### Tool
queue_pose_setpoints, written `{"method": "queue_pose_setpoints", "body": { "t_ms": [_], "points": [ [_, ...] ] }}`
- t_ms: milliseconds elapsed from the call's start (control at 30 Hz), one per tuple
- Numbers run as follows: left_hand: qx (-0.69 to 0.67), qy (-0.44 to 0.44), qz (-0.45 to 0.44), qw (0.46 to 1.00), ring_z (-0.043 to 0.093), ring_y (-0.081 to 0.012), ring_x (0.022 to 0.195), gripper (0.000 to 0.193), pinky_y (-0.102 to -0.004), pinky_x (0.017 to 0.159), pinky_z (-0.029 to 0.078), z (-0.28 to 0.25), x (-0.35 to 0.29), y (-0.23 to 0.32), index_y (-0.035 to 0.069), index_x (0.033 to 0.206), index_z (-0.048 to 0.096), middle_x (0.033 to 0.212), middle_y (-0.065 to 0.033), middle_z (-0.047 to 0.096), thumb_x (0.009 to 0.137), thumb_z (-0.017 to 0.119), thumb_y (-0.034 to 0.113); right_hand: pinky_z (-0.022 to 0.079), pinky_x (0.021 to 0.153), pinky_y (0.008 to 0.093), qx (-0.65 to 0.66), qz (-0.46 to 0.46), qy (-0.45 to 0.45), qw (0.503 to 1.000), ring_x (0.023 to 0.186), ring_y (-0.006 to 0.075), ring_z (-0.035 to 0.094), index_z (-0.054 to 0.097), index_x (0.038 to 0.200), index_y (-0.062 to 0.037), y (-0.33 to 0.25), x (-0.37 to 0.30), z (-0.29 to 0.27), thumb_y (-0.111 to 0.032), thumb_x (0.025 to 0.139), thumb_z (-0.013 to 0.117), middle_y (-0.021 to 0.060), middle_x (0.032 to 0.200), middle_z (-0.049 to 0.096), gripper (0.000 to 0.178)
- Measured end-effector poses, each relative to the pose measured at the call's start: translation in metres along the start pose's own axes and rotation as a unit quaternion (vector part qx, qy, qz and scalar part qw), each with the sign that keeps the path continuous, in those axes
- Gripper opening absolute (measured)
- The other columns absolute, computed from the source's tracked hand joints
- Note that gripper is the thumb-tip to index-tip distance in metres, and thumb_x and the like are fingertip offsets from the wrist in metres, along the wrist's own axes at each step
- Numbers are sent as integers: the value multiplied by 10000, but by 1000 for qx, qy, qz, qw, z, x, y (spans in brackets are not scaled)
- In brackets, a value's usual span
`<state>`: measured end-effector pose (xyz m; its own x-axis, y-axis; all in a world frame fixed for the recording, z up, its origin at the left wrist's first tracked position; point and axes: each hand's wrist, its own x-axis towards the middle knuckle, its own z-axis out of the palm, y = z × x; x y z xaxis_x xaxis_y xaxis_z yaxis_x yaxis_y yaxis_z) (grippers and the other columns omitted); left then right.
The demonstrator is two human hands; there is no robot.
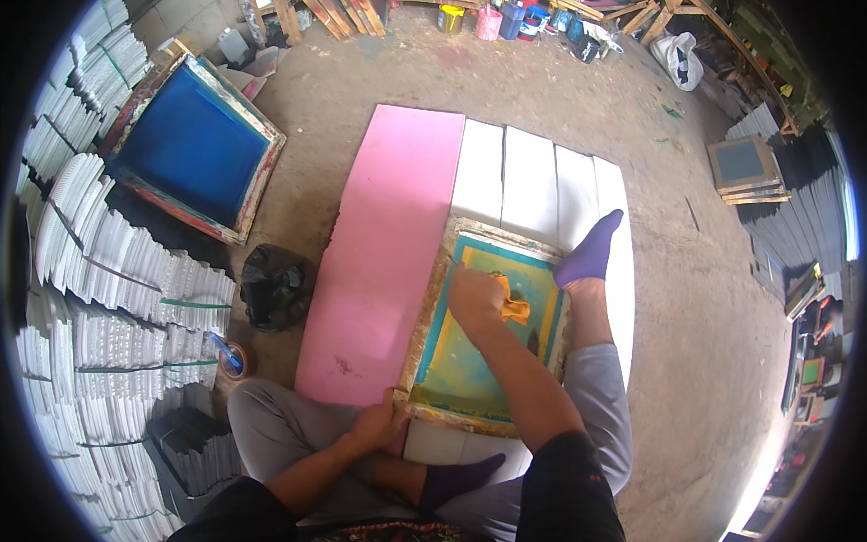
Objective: The person scrapes the edges of a screen-printing frame using a small tool, then switches to a larger tool to continue scraping the frame's edges. The person is seated on the floor with the frame resting on their lap.
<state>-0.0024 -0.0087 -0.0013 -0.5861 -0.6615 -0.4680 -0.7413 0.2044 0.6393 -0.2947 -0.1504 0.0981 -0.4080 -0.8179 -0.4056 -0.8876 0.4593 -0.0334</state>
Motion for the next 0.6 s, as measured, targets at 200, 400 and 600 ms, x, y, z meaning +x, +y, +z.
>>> {"method": "queue_pose_setpoints", "body": {
  "t_ms": [200,400,600],
  "points": [
    [-6,1,-2,1000,682,-513,748,598,-608,651,531,-3,0,5,-32,1301,415,793,-299,683,1047,479,506,590,821,481,36,-1,10,999,971,365,738,656,1338,-132,-1,-4,-2,-166,1002,503,180,1028,750,371],
    [-14,-24,-8,1000,685,-511,755,613,-612,668,529,-4,2,5,-24,1327,393,803,-301,689,1052,450,521,557,881,478,335,-99,71,934,995,382,713,687,1263,-116,69,25,45,-257,1034,496,197,1016,733,330],
    [-1,-34,-26,999,681,-528,775,619,-619,677,527,-11,0,6,-16,1342,379,814,-316,687,1047,459,523,556,841,504,172,-91,82,977,947,387,709,644,1363,-249,63,15,38,-314,1032,516,194,988,734,361]
  ]
}}
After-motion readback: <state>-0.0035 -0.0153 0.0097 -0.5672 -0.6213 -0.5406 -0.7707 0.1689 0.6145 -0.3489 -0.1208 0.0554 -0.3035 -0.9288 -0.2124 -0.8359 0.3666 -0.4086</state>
